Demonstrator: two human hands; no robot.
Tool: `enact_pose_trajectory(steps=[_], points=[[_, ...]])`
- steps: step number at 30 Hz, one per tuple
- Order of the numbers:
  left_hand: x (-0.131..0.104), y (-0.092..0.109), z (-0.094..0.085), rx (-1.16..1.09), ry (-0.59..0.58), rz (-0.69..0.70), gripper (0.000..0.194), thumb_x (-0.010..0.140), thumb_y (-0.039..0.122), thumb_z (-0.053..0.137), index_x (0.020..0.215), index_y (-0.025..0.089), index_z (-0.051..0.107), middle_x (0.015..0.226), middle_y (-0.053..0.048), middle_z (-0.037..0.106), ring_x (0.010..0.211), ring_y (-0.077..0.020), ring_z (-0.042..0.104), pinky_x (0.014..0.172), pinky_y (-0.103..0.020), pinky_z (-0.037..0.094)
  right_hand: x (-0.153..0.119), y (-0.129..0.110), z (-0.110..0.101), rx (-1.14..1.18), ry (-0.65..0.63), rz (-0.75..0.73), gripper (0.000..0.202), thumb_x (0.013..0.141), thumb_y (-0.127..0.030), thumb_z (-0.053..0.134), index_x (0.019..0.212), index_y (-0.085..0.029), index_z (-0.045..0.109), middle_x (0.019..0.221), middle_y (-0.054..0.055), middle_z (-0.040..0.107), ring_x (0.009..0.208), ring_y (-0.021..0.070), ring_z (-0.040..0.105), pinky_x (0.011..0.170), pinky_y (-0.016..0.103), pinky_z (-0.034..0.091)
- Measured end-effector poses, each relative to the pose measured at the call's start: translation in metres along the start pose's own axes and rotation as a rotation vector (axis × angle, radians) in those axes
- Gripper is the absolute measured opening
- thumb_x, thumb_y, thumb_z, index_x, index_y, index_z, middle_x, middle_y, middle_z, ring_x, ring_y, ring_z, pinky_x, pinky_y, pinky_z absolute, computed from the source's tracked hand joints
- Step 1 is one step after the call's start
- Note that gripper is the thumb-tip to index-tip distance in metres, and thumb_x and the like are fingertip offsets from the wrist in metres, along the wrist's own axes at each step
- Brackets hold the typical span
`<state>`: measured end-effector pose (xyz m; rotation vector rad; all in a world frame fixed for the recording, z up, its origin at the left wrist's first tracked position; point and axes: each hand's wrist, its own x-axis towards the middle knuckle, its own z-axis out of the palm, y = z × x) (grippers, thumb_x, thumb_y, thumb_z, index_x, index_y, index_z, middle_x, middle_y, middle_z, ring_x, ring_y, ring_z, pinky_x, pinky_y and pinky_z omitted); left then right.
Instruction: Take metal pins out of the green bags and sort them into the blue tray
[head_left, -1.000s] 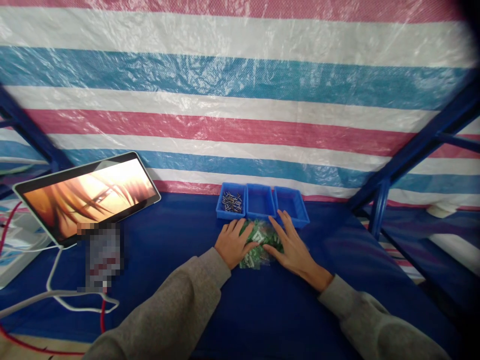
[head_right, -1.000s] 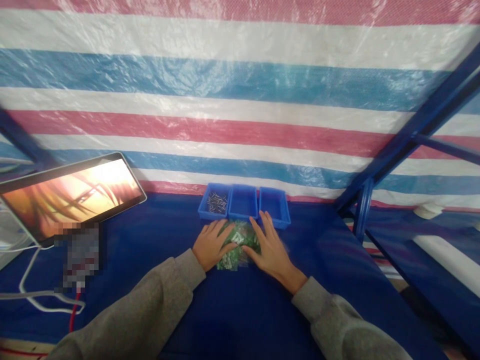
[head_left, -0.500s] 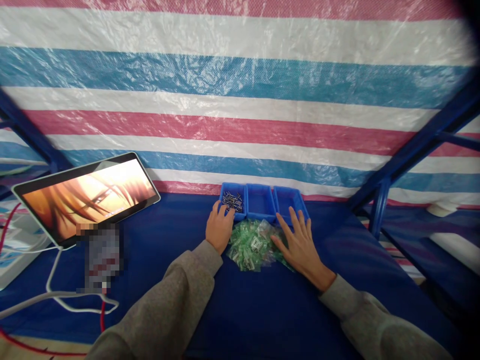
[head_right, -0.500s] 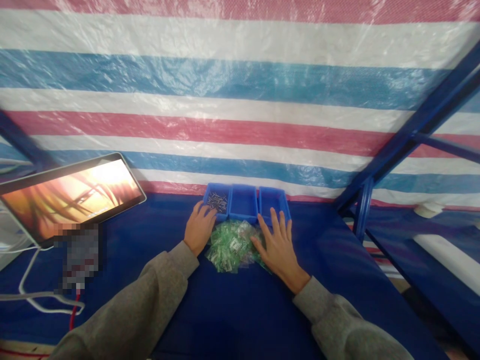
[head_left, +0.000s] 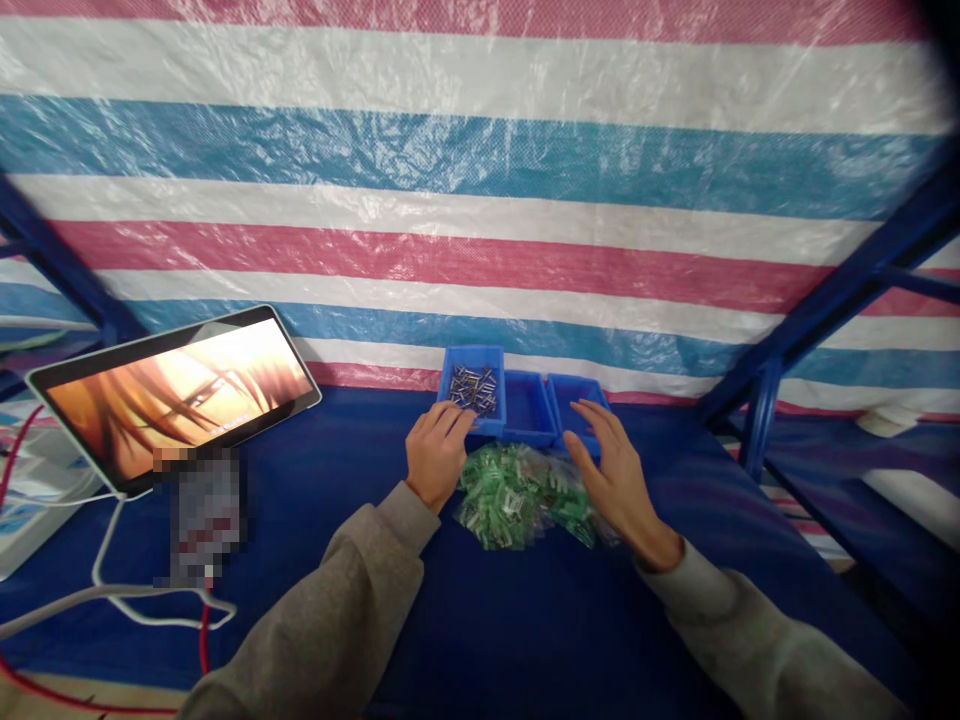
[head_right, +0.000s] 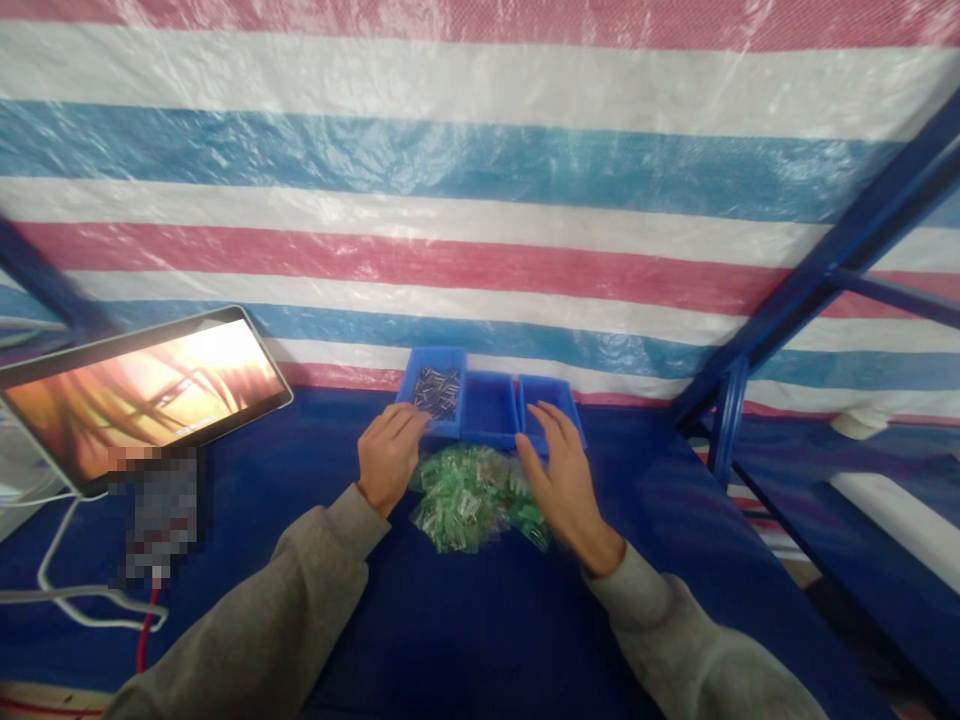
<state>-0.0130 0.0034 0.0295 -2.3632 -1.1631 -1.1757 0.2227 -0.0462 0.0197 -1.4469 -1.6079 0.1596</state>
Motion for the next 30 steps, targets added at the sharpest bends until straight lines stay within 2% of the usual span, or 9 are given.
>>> enact_pose_trajectory(steps=[4,7,10,13,15,18,20,24,30], points=[[-0.004,0.034,0.0,-0.186,0.066,0.106,0.018,0.088,0.016,0.048,0.097,0.017,0.064,0.092,-0.006,0.067,0.106,-0.02,0.057,0.086,-0.033,0.048,0.017,-0.018,-0.005,0.578,-0.169,0.314,0.058,0.087,-0.053,0.045,0.138,-0.027,0.035,0.126,0.01,0.054,0.101,0.0257,0.06,0.08,0.042,0.054],[-0.012,0.053,0.007,-0.288,0.063,0.132,0.021,0.089,0.014,0.045,0.098,0.017,0.064,0.093,-0.006,0.068,0.11,-0.0191,0.056,0.089,-0.033,0.049,0.017,-0.019,-0.005,0.697,-0.126,0.419,0.066,0.082,-0.053,0.054,0.138,-0.025,0.035,0.122,0.01,0.058,0.095,0.0261,0.063,0.07,0.039,0.057],[-0.018,0.061,0.014,-0.361,-0.008,0.125,0.022,0.09,0.016,0.045,0.101,0.019,0.063,0.099,-0.006,0.066,0.115,-0.0196,0.052,0.093,-0.035,0.049,0.01,-0.015,-0.006,0.629,-0.019,0.407,0.069,0.076,-0.05,0.062,0.136,-0.022,0.04,0.121,0.012,0.059,0.091,0.027,0.065,0.06,0.036,0.058],[-0.021,0.065,0.018,-0.362,-0.078,0.077,0.029,0.09,0.028,0.048,0.117,0.022,0.055,0.122,-0.009,0.056,0.127,-0.0239,0.041,0.102,-0.045,0.042,0.006,-0.012,-0.012,0.539,0.017,0.366,0.07,0.075,-0.047,0.064,0.136,-0.02,0.042,0.122,0.014,0.058,0.089,0.0278,0.066,0.058,0.035,0.059],[-0.022,0.067,0.021,-0.351,-0.124,-0.005,0.055,0.085,0.042,0.053,0.133,0.021,0.039,0.14,-0.013,0.038,0.135,-0.0287,0.027,0.107,-0.052,0.033,0.004,-0.012,-0.019,0.431,0.066,0.32,0.071,0.074,-0.045,0.066,0.135,-0.019,0.043,0.123,0.014,0.057,0.09,0.0284,0.066,0.061,0.036,0.059],[-0.023,0.07,0.028,-0.386,-0.203,-0.11,0.088,0.079,0.055,0.055,0.144,0.017,0.011,0.149,-0.016,0.018,0.14,-0.0305,0.011,0.11,-0.053,0.026,0.001,-0.014,-0.029,0.207,0.138,0.224,0.072,0.073,-0.044,0.067,0.136,-0.02,0.042,0.125,0.013,0.056,0.091,0.0284,0.065,0.063,0.035,0.059],[-0.023,0.07,0.033,-0.408,-0.248,-0.127,0.094,0.078,0.056,0.055,0.145,0.016,0.002,0.151,-0.017,0.013,0.14,-0.0296,0.006,0.111,-0.052,0.024,-0.003,-0.014,-0.033,0.06,0.162,0.146,0.071,0.073,-0.044,0.066,0.136,-0.021,0.043,0.126,0.012,0.055,0.091,0.0269,0.065,0.062,0.034,0.059],[-0.022,0.072,0.043,-0.398,-0.29,-0.102,0.097,0.079,0.053,0.056,0.144,0.014,-0.004,0.151,-0.017,0.007,0.14,-0.029,0.001,0.113,-0.052,0.02,-0.012,-0.018,-0.031,-0.142,0.183,-0.015,0.066,0.076,-0.04,0.063,0.136,-0.021,0.043,0.123,0.01,0.057,0.091,0.0238,0.064,0.062,0.032,0.06],[-0.022,0.075,0.048,-0.401,-0.314,-0.102,0.098,0.078,0.044,0.061,0.144,0.014,-0.006,0.152,-0.018,0.003,0.14,-0.0288,0.0,0.112,-0.052,0.022,-0.018,-0.025,-0.02,-0.271,0.205,-0.173,0.06,0.079,-0.035,0.06,0.135,-0.021,0.043,0.126,0.009,0.055,0.104,0.0254,0.059,0.082,0.038,0.056]])
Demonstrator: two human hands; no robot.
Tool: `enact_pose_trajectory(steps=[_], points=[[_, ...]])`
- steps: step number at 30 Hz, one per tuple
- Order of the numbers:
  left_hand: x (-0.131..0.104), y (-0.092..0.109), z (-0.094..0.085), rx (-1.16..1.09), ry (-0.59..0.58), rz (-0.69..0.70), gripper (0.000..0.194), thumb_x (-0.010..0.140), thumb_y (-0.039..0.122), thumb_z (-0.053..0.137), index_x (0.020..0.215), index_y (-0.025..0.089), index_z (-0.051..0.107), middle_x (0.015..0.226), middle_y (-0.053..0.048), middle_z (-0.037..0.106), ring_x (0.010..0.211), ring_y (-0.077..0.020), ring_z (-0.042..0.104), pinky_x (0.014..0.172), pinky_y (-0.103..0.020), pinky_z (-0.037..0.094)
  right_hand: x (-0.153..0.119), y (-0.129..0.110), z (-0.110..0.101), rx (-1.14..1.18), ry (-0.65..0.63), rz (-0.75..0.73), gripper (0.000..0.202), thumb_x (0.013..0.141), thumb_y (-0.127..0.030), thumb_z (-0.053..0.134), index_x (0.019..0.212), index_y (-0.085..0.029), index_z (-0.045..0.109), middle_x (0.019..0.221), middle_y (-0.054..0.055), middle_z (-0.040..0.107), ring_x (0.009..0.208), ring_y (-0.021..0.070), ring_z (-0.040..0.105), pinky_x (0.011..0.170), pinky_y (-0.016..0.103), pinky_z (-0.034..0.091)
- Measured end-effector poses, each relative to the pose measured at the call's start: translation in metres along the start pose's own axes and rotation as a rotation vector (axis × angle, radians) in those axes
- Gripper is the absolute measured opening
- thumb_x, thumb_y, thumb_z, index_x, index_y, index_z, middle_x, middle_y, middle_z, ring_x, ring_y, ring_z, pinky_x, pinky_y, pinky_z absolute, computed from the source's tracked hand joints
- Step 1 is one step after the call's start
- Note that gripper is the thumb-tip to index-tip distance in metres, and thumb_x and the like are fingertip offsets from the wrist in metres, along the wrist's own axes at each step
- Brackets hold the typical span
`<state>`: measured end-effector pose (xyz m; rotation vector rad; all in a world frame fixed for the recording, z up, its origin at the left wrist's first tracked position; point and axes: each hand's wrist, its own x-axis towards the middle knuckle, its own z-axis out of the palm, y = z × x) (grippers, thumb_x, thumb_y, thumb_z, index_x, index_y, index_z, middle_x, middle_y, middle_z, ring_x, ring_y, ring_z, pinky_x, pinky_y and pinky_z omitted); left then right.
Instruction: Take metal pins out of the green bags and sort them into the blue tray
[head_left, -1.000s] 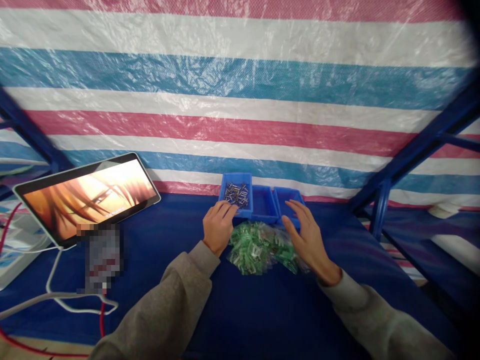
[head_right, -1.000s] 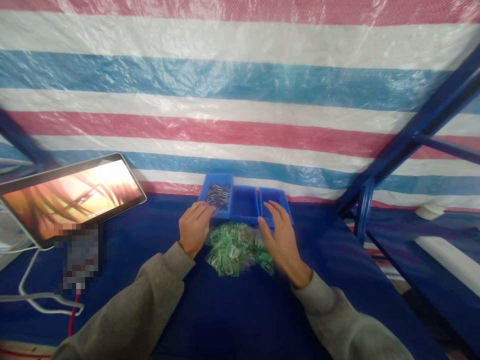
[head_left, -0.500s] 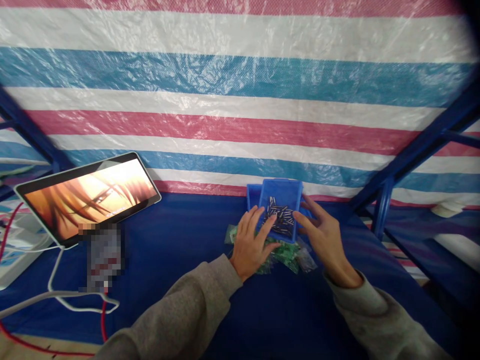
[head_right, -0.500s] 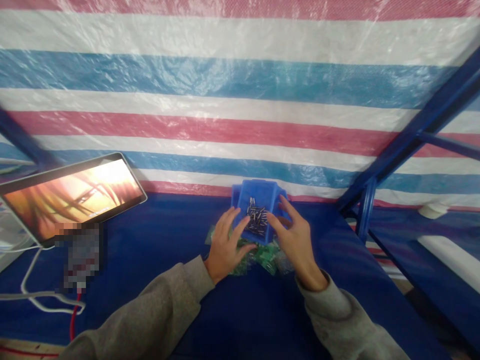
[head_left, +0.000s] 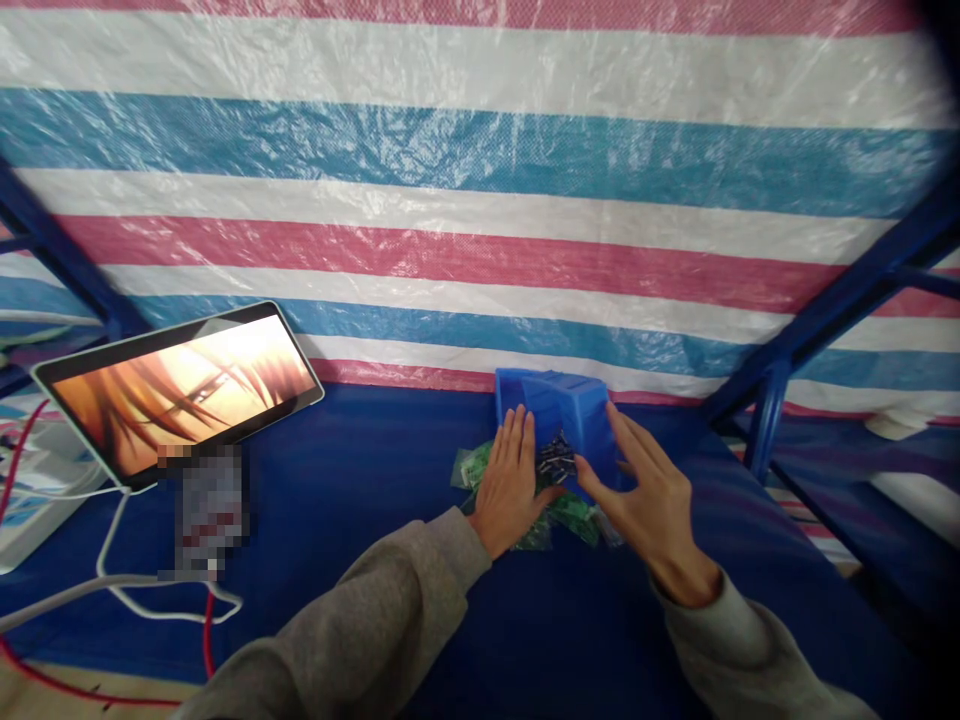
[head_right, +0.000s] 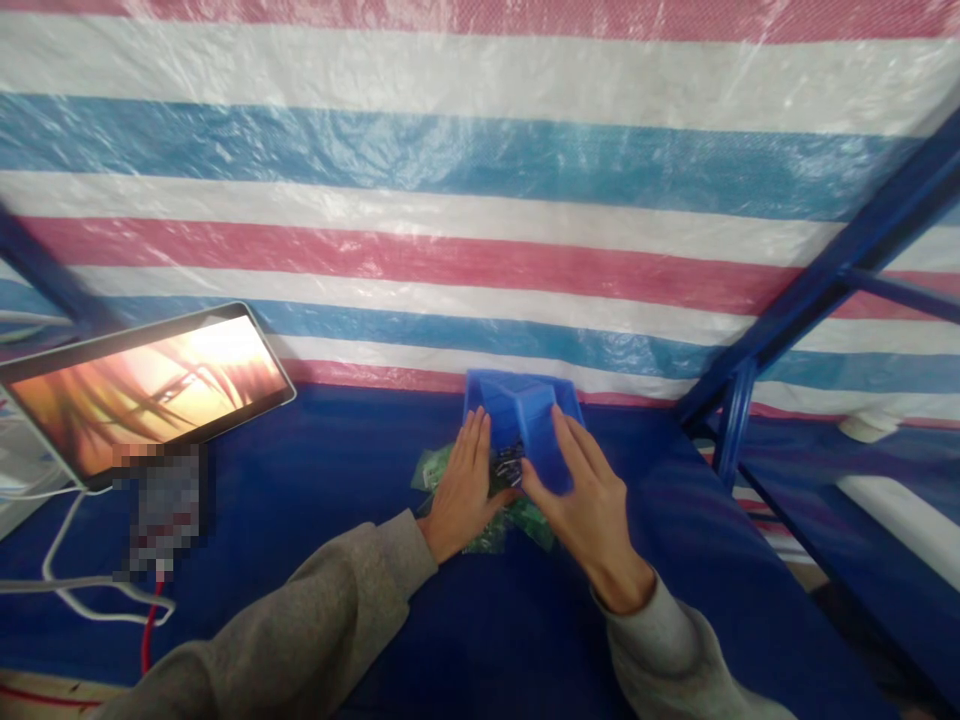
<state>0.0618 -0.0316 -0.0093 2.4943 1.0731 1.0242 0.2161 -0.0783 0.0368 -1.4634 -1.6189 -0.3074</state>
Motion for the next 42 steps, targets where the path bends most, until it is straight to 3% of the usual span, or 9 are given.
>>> enact_pose_trajectory(steps=[6,24,31,35,42], points=[[-0.001,0.0,0.001,-0.028,0.011,0.007,0.095,0.08,0.037,0.06,0.144,0.015,-0.006,0.151,-0.019,0.003,0.14,-0.0305,0.002,0.111,-0.055,0.022,-0.004,-0.002,0.003,-0.083,0.031,-0.093,0.06,0.08,-0.035,0.059,0.137,-0.022,0.041,0.127,0.008,0.055,0.109,0.025,0.058,0.092,0.037,0.052],[-0.002,0.0,0.001,-0.04,-0.014,0.001,0.089,0.083,0.039,0.056,0.144,0.015,-0.003,0.152,-0.017,0.003,0.14,-0.0291,0.004,0.111,-0.053,0.023,0.002,-0.004,-0.01,-0.176,0.098,-0.113,0.061,0.079,-0.034,0.06,0.136,-0.025,0.041,0.126,0.007,0.055,0.105,0.0258,0.06,0.089,0.037,0.052],[-0.001,0.0,-0.001,-0.067,-0.029,-0.016,0.091,0.076,0.024,0.059,0.144,0.014,0.0,0.152,-0.014,0.005,0.14,-0.0277,0.004,0.114,-0.051,0.019,0.004,-0.004,-0.012,-0.19,0.132,-0.13,0.061,0.078,-0.031,0.061,0.136,-0.025,0.042,0.126,0.007,0.056,0.104,0.0262,0.061,0.088,0.038,0.052],[-0.001,-0.002,-0.004,-0.115,-0.035,-0.01,0.094,0.068,0.013,0.054,0.144,0.013,0.0,0.152,-0.013,0.006,0.14,-0.0285,0.005,0.115,-0.051,0.017,0.005,-0.002,-0.014,-0.191,0.16,-0.089,0.061,0.078,-0.033,0.061,0.135,-0.023,0.043,0.125,0.008,0.056,0.104,0.0271,0.06,0.09,0.04,0.051],[-0.003,-0.005,-0.007,-0.219,-0.016,-0.017,0.093,0.065,0.007,0.05,0.145,0.017,0.004,0.152,-0.01,0.012,0.14,-0.0288,0.011,0.114,-0.051,0.02,0.007,0.004,-0.017,-0.083,0.233,0.052,0.064,0.075,-0.035,0.066,0.134,-0.021,0.045,0.126,0.011,0.054,0.106,0.0307,0.057,0.084,0.044,0.053]])
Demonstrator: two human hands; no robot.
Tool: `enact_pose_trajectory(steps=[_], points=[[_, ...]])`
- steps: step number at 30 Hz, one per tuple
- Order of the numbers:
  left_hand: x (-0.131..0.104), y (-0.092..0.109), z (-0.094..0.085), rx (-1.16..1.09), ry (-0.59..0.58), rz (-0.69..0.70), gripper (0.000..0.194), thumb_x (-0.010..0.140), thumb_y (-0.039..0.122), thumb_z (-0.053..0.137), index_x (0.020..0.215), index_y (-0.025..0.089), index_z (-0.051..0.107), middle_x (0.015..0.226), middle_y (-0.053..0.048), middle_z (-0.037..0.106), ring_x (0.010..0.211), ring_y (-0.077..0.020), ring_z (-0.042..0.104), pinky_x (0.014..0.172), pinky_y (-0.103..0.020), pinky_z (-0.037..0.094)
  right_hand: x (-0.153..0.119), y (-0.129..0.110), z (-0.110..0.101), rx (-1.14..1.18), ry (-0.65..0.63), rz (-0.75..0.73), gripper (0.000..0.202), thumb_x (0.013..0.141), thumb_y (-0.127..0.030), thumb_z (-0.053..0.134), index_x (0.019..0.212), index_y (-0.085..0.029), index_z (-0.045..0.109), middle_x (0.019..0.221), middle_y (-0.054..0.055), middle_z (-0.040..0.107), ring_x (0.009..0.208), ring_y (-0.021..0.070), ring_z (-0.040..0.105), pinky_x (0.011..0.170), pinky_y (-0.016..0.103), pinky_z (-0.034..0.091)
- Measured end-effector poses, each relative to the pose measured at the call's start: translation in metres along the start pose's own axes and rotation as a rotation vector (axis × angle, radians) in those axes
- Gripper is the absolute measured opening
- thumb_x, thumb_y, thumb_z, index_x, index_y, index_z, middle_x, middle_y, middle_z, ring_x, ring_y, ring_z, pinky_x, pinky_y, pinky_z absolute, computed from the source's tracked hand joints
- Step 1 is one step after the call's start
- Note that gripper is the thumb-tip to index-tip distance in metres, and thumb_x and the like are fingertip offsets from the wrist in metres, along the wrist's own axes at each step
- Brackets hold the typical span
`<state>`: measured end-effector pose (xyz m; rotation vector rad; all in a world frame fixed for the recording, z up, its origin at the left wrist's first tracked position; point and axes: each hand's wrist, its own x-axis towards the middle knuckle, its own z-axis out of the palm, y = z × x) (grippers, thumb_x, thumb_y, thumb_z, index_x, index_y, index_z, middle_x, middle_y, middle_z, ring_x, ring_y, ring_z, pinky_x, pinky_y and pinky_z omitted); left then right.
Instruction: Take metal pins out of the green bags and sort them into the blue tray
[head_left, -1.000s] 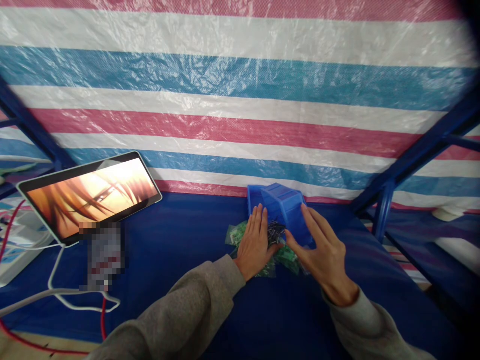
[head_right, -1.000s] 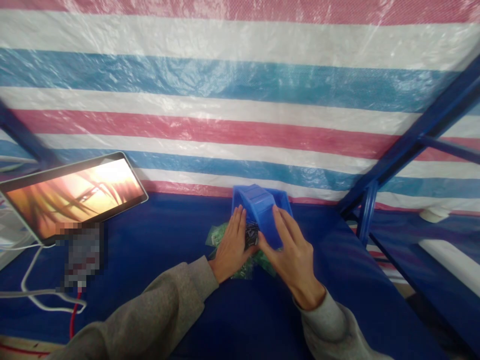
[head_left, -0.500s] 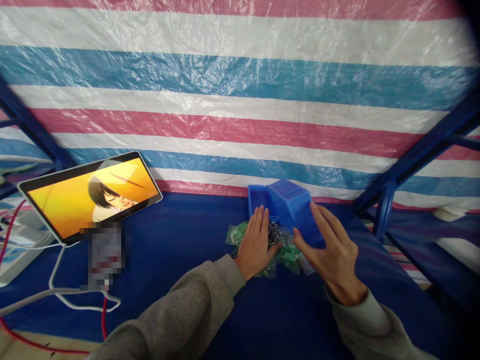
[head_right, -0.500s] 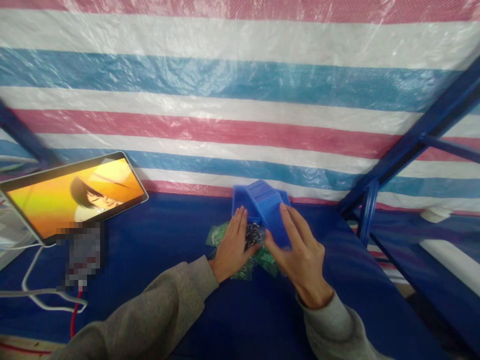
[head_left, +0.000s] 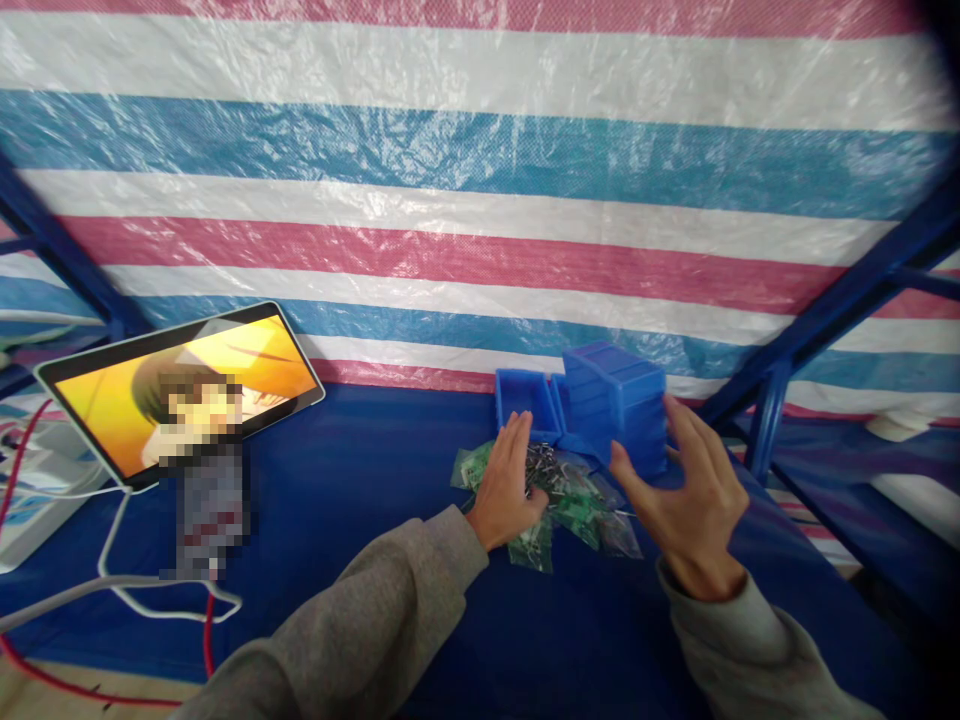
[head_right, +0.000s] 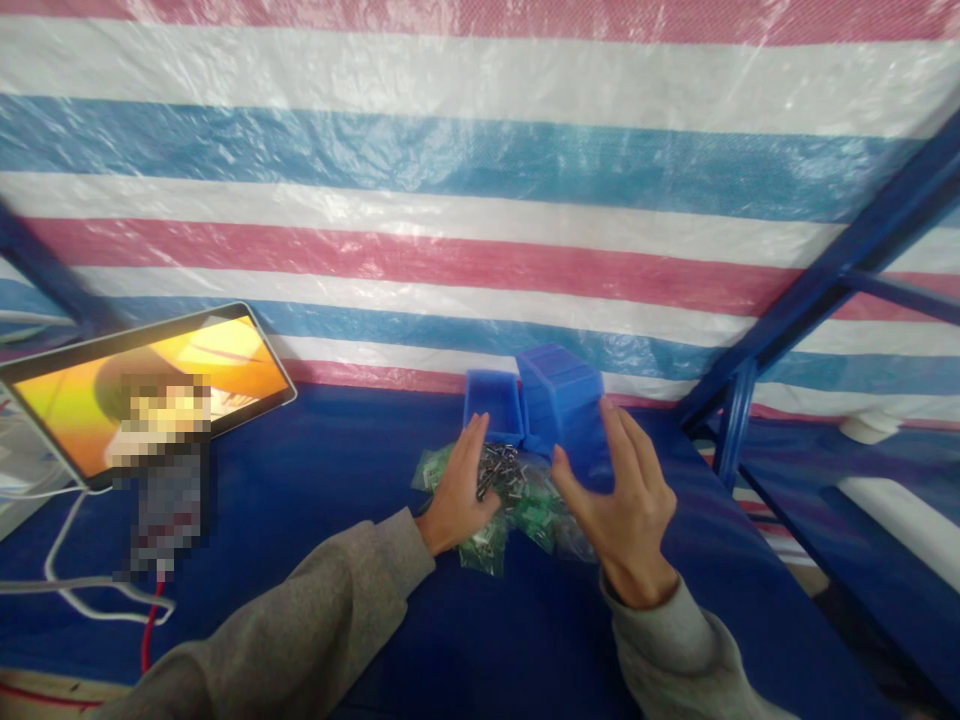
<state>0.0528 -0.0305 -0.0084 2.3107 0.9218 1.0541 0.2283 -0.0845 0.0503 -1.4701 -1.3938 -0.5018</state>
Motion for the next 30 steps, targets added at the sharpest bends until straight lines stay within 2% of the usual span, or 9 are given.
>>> enact_pose_trajectory(steps=[5,7,10,13,15,18,23,26,30], points=[[0.002,0.006,-0.01,0.015,0.135,0.027,0.063,0.083,0.016,0.046,0.141,0.019,0.021,0.147,-0.011,0.026,0.137,-0.0246,0.023,0.111,-0.046,0.029,0.005,-0.002,0.0,0.237,-0.085,0.257,0.068,0.073,-0.039,0.068,0.134,-0.023,0.043,0.125,0.012,0.053,0.098,0.0291,0.061,0.071,0.042,0.057],[0.005,0.009,-0.017,0.078,0.174,0.142,0.05,0.087,0.023,0.047,0.135,0.02,0.034,0.143,-0.011,0.032,0.135,-0.0249,0.027,0.11,-0.047,0.031,0.007,-0.002,0.004,0.411,-0.154,0.394,0.068,0.073,-0.041,0.068,0.134,-0.024,0.043,0.125,0.011,0.053,0.096,0.0281,0.062,0.067,0.039,0.058],[0.009,0.011,-0.027,0.242,0.137,0.372,0.037,0.086,0.036,0.053,0.119,0.02,0.052,0.137,-0.012,0.041,0.133,-0.0276,0.03,0.108,-0.051,0.03,0.011,-0.001,0.015,0.661,-0.286,0.565,0.067,0.072,-0.043,0.069,0.132,-0.025,0.045,0.124,0.011,0.054,0.092,0.0266,0.064,0.063,0.035,0.057],[0.011,0.006,-0.035,0.391,0.135,0.47,0.017,0.088,0.027,0.051,0.1,0.02,0.06,0.118,-0.007,0.057,0.126,-0.0236,0.041,0.108,-0.048,0.029,0.014,-0.003,0.028,0.823,-0.442,0.682,0.065,0.072,-0.047,0.067,0.13,-0.026,0.046,0.121,0.01,0.056,0.09,0.0265,0.064,0.061,0.036,0.058],[0.012,0.0,-0.043,0.451,0.161,0.476,0.016,0.089,0.016,0.046,0.093,0.02,0.06,0.095,-0.003,0.064,0.11,-0.0176,0.053,0.108,-0.044,0.029,0.016,-0.005,0.036,0.902,-0.536,0.703,0.063,0.076,-0.05,0.063,0.131,-0.027,0.045,0.12,0.009,0.057,0.092,0.0263,0.064,0.066,0.039,0.058],[0.018,-0.014,-0.064,0.538,0.19,0.373,0.016,0.09,0.016,0.043,0.093,0.018,0.059,0.079,-0.001,0.062,0.083,-0.0144,0.057,0.105,-0.042,0.031,0.018,-0.001,0.044,0.912,-0.55,0.625,0.053,0.083,-0.052,0.053,0.13,-0.028,0.045,0.124,0.008,0.055,0.099,0.025,0.062,0.081,0.042,0.054],[0.038,-0.053,-0.096,0.699,0.048,0.121,0.011,0.089,0.02,0.046,0.093,0.019,0.057,0.083,-0.003,0.062,0.085,-0.0187,0.055,0.099,-0.043,0.032,0.015,0.032,0.05,0.481,-0.491,0.274,0.048,0.084,-0.048,0.052,0.126,-0.024,0.05,0.122,0.009,0.056,0.112,0.0267,0.054,0.093,0.047,0.046],[0.042,-0.073,-0.097,0.741,-0.132,0.076,0.008,0.086,0.017,0.049,0.089,0.019,0.056,0.082,-0.003,0.063,0.086,-0.0195,0.055,0.098,-0.042,0.03,0.008,0.055,0.059,0.113,-0.492,0.057,0.046,0.084,-0.047,0.051,0.122,-0.02,0.055,0.131,0.013,0.049,0.122,0.0308,0.044,0.101,0.051,0.036],[0.04,-0.078,-0.088,0.742,-0.271,0.063,0.014,0.086,0.016,0.049,0.097,0.022,0.055,0.089,-0.002,0.064,0.092,-0.0191,0.057,0.1,-0.044,0.025,-0.006,0.071,0.074,-0.129,-0.621,-0.028,0.046,0.087,-0.046,0.045,0.123,-0.02,0.055,0.133,0.014,0.048,0.123,0.0314,0.044,0.099,0.051,0.037]])
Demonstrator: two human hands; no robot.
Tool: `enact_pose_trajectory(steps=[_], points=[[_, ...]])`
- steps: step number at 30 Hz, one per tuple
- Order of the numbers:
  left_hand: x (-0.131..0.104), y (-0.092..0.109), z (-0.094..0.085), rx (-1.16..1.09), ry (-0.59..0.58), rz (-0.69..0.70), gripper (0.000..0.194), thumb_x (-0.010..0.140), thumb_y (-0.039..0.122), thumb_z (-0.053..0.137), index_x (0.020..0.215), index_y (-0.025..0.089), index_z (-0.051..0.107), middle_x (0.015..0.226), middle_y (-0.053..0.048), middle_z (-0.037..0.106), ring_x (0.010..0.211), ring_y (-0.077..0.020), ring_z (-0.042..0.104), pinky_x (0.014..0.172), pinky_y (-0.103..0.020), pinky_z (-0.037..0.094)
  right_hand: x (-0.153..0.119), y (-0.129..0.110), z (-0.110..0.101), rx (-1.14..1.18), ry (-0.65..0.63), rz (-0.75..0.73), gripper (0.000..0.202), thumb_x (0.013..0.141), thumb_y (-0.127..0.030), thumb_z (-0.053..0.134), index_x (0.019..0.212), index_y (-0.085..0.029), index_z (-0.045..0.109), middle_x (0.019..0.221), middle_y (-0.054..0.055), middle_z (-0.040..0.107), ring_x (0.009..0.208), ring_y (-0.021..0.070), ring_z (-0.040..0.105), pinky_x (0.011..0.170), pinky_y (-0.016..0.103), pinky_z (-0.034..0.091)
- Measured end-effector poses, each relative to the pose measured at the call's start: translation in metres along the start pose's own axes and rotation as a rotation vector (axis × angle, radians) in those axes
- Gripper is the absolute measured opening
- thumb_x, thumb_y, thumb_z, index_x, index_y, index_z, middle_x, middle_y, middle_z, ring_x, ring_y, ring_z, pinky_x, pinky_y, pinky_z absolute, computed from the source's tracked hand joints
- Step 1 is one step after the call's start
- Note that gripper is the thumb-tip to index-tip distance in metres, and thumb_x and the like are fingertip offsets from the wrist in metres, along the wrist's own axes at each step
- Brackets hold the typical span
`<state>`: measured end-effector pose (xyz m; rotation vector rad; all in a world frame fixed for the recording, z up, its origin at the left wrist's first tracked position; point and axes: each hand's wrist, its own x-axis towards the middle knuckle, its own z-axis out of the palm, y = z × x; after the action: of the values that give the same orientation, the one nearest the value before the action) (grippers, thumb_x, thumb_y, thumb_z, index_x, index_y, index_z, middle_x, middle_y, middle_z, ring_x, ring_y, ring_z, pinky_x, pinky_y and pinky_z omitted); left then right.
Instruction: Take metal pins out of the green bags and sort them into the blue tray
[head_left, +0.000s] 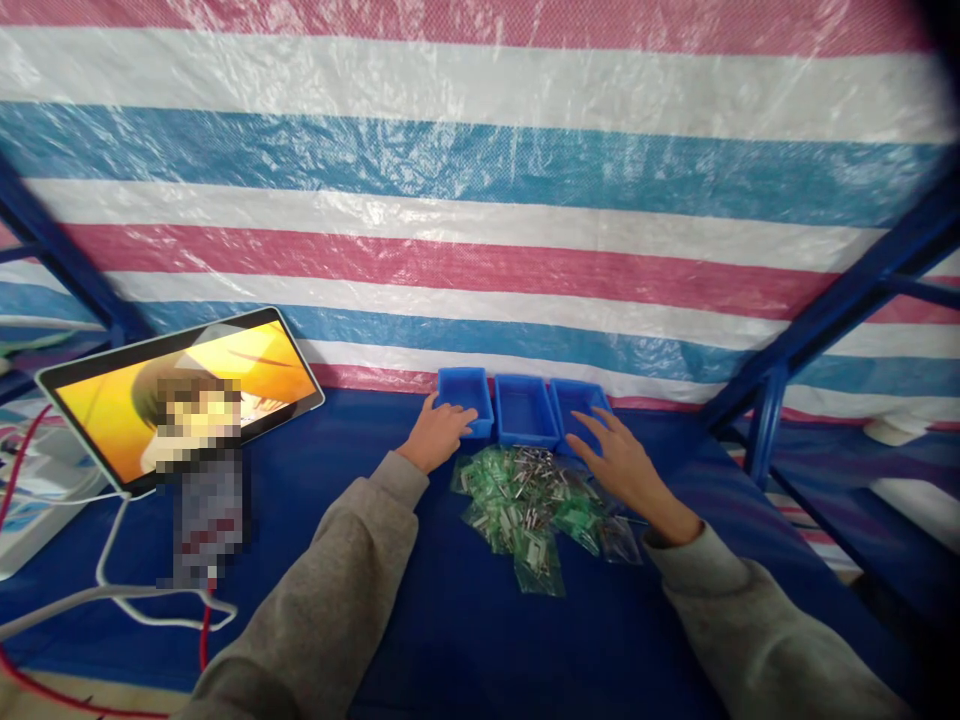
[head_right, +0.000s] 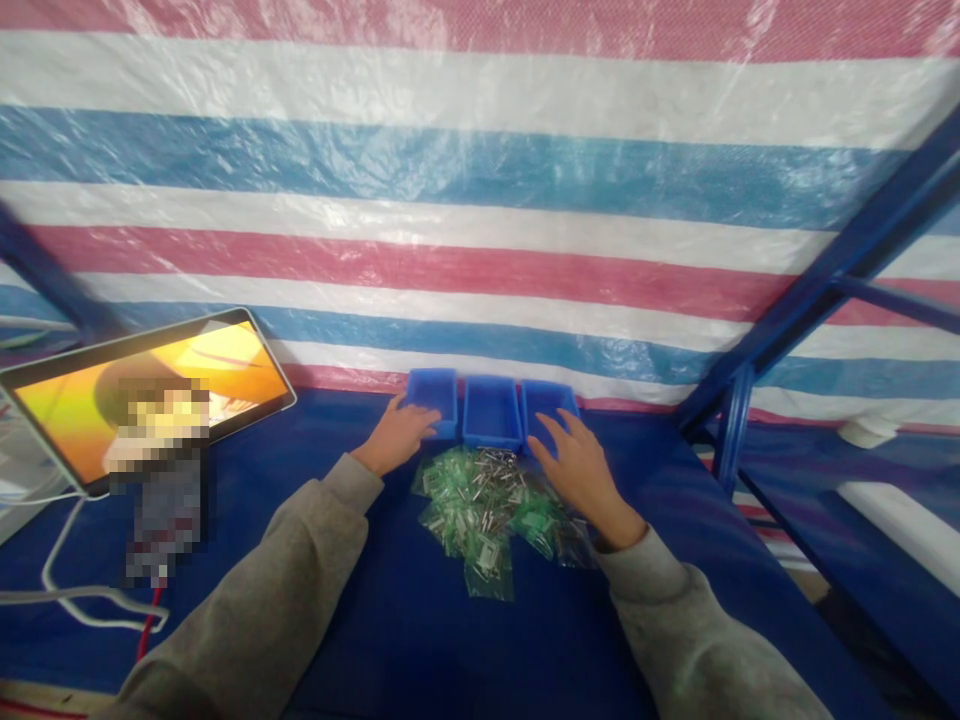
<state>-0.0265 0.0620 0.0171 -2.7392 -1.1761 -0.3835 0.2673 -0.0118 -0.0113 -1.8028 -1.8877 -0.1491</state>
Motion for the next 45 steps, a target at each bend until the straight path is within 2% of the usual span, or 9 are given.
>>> enact_pose_trajectory(steps=[4,6,13,18,26,30,32,36,45], points=[[0.002,0.007,-0.006,0.009,-0.12,0.006,0.016,0.086,0.017,0.048,0.099,0.023,0.055,0.093,-0.002,0.065,0.092,-0.0199,0.059,0.092,-0.042,0.034,-0.002,0.0,0.014,-0.037,-0.083,-0.025,0.039,0.09,-0.046,0.04,0.116,-0.024,0.059,0.121,0.01,0.06,0.114,0.0296,0.053,0.1,0.062,0.026],[0.005,0.009,-0.011,0.001,-0.189,0.011,0.016,0.085,0.018,0.049,0.099,0.024,0.056,0.094,-0.003,0.065,0.092,-0.0208,0.06,0.085,-0.038,0.039,-0.002,-0.001,0.017,-0.021,-0.091,-0.04,0.037,0.091,-0.045,0.038,0.112,-0.023,0.06,0.114,0.008,0.064,0.108,0.0278,0.057,0.102,0.064,0.019],[0.013,0.006,-0.025,0.004,-0.338,-0.009,0.023,0.084,0.024,0.051,0.106,0.028,0.057,0.102,-0.005,0.066,0.096,-0.0239,0.062,0.078,-0.036,0.046,0.003,0.005,0.02,0.05,-0.121,-0.094,0.037,0.092,-0.041,0.039,0.107,-0.019,0.064,0.102,0.009,0.069,0.097,0.0253,0.063,0.107,0.056,0.015],[0.014,0.005,-0.028,-0.013,-0.362,0.049,0.025,0.083,0.024,0.053,0.107,0.028,0.058,0.106,-0.004,0.065,0.1,-0.0246,0.06,0.082,-0.038,0.046,0.005,0.011,0.021,0.107,-0.113,-0.106,0.039,0.089,-0.045,0.042,0.106,-0.02,0.066,0.099,0.008,0.07,0.093,0.0236,0.064,0.109,0.052,0.015],[0.012,0.003,-0.003,-0.004,-0.244,0.074,0.018,0.084,0.022,0.053,0.101,0.025,0.059,0.099,-0.003,0.064,0.099,-0.0225,0.057,0.093,-0.045,0.035,0.005,0.01,0.02,0.128,-0.104,-0.097,0.039,0.089,-0.046,0.042,0.106,-0.02,0.066,0.1,0.006,0.07,0.093,0.0228,0.064,0.111,0.05,0.016],[0.007,0.001,-0.002,-0.095,-0.152,0.092,0.027,0.086,0.034,0.053,0.112,0.028,0.055,0.108,-0.003,0.059,0.104,-0.0217,0.052,0.093,-0.04,0.034,0.005,0.008,0.02,0.135,-0.1,-0.09,0.041,0.089,-0.048,0.041,0.105,-0.02,0.066,0.101,0.007,0.07,0.096,0.0239,0.063,0.11,0.051,0.017],[0.005,0.001,-0.003,-0.155,-0.13,0.093,0.027,0.089,0.041,0.046,0.112,0.028,0.055,0.109,-0.002,0.058,0.105,-0.0196,0.051,0.091,-0.036,0.034,0.005,0.008,0.02,0.129,-0.091,-0.091,0.041,0.089,-0.049,0.042,0.105,-0.02,0.066,0.101,0.007,0.07,0.097,0.0241,0.063,0.11,0.051,0.018],[0.004,0.006,0.0,-0.166,-0.137,0.074,0.034,0.096,0.034,0.029,0.095,0.025,0.061,0.097,0.0,0.062,0.097,-0.0161,0.053,0.086,-0.032,0.033,0.006,0.007,0.023,0.118,-0.086,-0.102,0.042,0.089,-0.048,0.042,0.109,-0.019,0.064,0.105,0.008,0.069,0.098,0.023,0.062,0.109,0.049,0.022],[0.0,0.013,0.002,-0.122,-0.034,0.043,0.037,0.096,0.036,0.029,0.09,0.021,0.062,0.091,-0.002,0.063,0.096,-0.0165,0.052,0.097,-0.038,0.027,0.005,0.013,0.02,0.072,-0.129,-0.152,0.038,0.091,-0.045,0.039,0.111,-0.023,0.062,0.11,0.005,0.067,0.099,0.024,0.062,0.108,0.054,0.019]])
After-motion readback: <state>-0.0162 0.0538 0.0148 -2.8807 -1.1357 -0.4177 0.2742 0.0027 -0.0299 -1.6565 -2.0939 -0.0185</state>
